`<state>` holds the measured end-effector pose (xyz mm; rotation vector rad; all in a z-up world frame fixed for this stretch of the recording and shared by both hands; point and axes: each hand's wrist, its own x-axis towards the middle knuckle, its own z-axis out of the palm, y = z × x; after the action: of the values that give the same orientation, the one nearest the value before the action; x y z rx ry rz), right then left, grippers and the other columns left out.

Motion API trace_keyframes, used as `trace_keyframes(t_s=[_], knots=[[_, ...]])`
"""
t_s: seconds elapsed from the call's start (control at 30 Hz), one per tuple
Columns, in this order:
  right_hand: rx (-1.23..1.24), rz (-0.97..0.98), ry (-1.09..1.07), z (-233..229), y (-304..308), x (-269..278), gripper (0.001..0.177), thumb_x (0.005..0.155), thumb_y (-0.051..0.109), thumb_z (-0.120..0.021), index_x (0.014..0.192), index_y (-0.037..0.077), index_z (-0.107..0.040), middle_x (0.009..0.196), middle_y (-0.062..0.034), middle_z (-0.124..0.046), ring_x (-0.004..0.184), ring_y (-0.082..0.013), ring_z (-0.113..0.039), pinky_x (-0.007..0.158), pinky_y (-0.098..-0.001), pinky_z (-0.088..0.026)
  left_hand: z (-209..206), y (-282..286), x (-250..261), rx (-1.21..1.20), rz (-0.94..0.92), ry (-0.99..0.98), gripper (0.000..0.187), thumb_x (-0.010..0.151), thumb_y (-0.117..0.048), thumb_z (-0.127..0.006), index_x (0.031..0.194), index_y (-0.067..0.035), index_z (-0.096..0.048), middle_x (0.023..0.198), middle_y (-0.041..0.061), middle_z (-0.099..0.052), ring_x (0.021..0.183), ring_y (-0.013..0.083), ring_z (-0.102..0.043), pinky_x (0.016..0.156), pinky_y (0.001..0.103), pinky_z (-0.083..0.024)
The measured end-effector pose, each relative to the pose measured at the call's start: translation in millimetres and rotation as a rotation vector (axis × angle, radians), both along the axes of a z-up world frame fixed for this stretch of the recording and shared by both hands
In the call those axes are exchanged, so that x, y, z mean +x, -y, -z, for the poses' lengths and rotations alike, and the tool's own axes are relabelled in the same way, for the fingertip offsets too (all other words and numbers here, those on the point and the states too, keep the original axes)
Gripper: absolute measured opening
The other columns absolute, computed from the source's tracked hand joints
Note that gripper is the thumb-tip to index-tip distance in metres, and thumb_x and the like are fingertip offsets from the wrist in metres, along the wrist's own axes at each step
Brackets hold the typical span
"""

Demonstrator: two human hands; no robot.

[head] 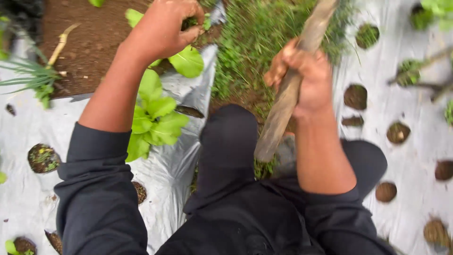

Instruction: The person sits on the ground in a garden and removes weeds from around young leafy green plants. They use a curved hand hoe to loosen the soil and pull weeds by hand, discarding them to the side.

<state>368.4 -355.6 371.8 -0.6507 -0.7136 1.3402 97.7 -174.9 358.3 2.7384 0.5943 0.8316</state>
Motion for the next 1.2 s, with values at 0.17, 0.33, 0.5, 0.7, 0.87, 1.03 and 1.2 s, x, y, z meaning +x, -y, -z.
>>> trace_keyframes(t_s=[0.17,0.33,0.5,0.7,0.87,1.03,1.2], knots=[[-0.041,0.333,0.295,-9.7,64.1,61.8,0.006,0.094,0.002,-0.061,0.099,0.005,-0.06,0.076,-0.0074,-0.058,0.058,-0.0162,-0.053,0.06,-0.0321,-0.056,9.4,56.4,114.1,0.016,0.222,-0.171,0.018,0.083,-0.009,-0.072,0.101,-0.004,-0.07,0.093,0.013,-0.07,0.074,0.0336,-0.063,0.069,0.045,-0.052],[-0.097,0.443,0.403,7.3,113.4,90.2,0.004,0.097,0.0,-0.06,0.097,0.004,-0.059,0.076,-0.0092,-0.058,0.059,-0.0159,-0.052,0.065,-0.0314,-0.056,48.8,141.5,192.1,-0.027,0.322,-0.453,0.023,0.086,-0.001,-0.06,0.108,-0.002,-0.067,0.103,0.016,-0.062,0.082,0.0371,-0.067,0.077,0.05,-0.058],[-0.079,0.465,0.415,30.8,135.8,100.8,0.008,0.098,-0.003,-0.063,0.1,0.004,-0.06,0.084,-0.0093,-0.06,0.065,-0.0147,-0.056,0.066,-0.0301,-0.055,99.6,213.1,209.2,-0.226,0.561,-0.956,0.033,0.093,-0.003,-0.057,0.124,-0.008,-0.07,0.127,0.013,-0.059,0.099,0.0394,-0.068,0.085,0.054,-0.06],[-0.165,0.459,0.475,38.1,133.6,96.9,0.008,0.097,-0.001,-0.068,0.099,0.004,-0.062,0.079,-0.0074,-0.061,0.061,-0.0154,-0.058,0.063,-0.027,-0.055,106.3,198.0,189.7,-0.178,0.546,-0.786,0.05,0.09,-0.004,-0.056,0.139,-0.014,-0.059,0.091,0.017,-0.073,0.075,0.0413,-0.071,0.064,0.053,-0.056],[-0.228,0.383,0.398,27.9,114.0,76.6,0.005,0.097,0.0,-0.063,0.098,0.005,-0.061,0.079,-0.0063,-0.06,0.065,-0.0146,-0.057,0.066,-0.0291,-0.055,70.3,148.7,141.1,-0.072,0.303,-0.403,0.032,0.085,-0.012,-0.067,0.116,-0.007,-0.068,0.097,0.011,-0.073,0.084,0.0332,-0.07,0.069,0.051,-0.053],[-0.237,0.248,0.485,17.3,68.9,45.5,0.008,0.097,0.0,-0.062,0.099,0.008,-0.061,0.084,-0.0045,-0.062,0.068,-0.0123,-0.059,0.065,-0.0267,-0.057,78.5,83.7,33.3,-0.169,0.007,0.141,0.02,0.089,-0.012,-0.069,0.108,-0.004,-0.072,0.109,0.01,-0.076,0.097,0.0342,-0.07,0.085,0.044,-0.054],[-0.355,-0.026,0.893,7.4,-3.9,-8.5,0.001,0.099,0.006,-0.063,0.099,0.006,-0.063,0.078,-0.0036,-0.061,0.062,-0.0128,-0.056,0.056,-0.0239,-0.047,160.9,4.0,-94.8,-0.345,-0.739,0.41,0.02,0.084,-0.006,-0.07,0.103,-0.006,-0.076,0.095,0.006,-0.079,0.079,0.0228,-0.073,0.075,0.036,-0.057]])
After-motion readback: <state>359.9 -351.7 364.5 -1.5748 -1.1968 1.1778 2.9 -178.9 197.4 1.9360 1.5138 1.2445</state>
